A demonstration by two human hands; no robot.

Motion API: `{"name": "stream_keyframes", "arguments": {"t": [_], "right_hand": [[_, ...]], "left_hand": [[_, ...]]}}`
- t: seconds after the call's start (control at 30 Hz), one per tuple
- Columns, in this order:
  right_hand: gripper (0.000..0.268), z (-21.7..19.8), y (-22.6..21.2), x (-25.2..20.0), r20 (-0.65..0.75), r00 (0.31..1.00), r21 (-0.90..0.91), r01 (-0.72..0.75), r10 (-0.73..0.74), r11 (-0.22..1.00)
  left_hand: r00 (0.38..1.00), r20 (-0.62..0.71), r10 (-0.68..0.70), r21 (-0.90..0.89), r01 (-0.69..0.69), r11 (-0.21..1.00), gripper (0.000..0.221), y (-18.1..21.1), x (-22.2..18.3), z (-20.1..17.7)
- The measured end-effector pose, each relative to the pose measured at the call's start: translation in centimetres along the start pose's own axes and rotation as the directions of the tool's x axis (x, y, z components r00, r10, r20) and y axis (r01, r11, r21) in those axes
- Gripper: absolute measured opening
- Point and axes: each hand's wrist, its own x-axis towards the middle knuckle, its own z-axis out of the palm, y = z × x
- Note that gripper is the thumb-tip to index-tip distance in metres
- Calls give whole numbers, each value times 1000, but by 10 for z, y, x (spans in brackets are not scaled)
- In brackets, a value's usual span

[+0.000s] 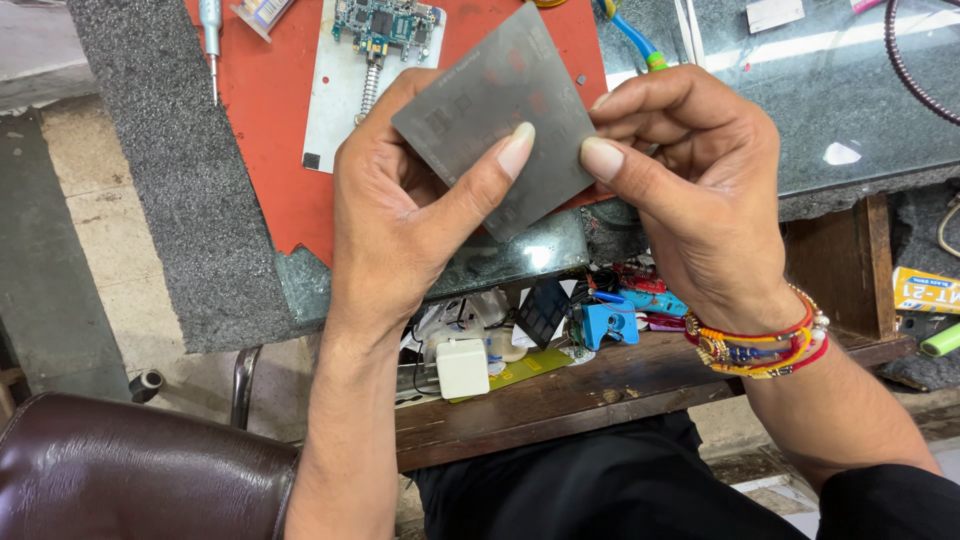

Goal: The person retrieves a small electronic component and a metal stencil from a drawer, places them on a red work mat, and applies heat with a soldering iron.

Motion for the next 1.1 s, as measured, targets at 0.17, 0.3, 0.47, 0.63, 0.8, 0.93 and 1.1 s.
{"name": "stream_keyframes", "arguments": {"t": [0.17,0.3,0.47,0.63,0.8,0.93,1.1], "right_hand": [[15,0,1,-2,-9,1000,-40,21,-22,999],[14,0,2,-3,-14,1000,-51,18,-19,999],[15,1,2,-2,-20,1000,-61,16,-17,998],[17,1,2,-1,-4,1000,-54,28,-28,998],[18,2,3,-1,-36,999,-119,25,-30,993],[19,6,4,0,-40,998,-149,38,-44,988],[25,13,-3,5,-33,999,-137,-3,-2,991]], "left_hand": [[1000,9,6,-4,-6,1000,17,1,0,0],[1000,-1,-21,-5,21,1000,17,2,0,-1],[998,-16,-53,-9,53,999,17,3,1,0],[998,-19,-67,-7,67,998,16,4,1,1],[996,-29,-81,-5,80,997,21,3,2,2],[992,-53,-116,15,117,993,27,2,2,2],[986,-66,-153,-52,149,987,30,3,5,4]]}}
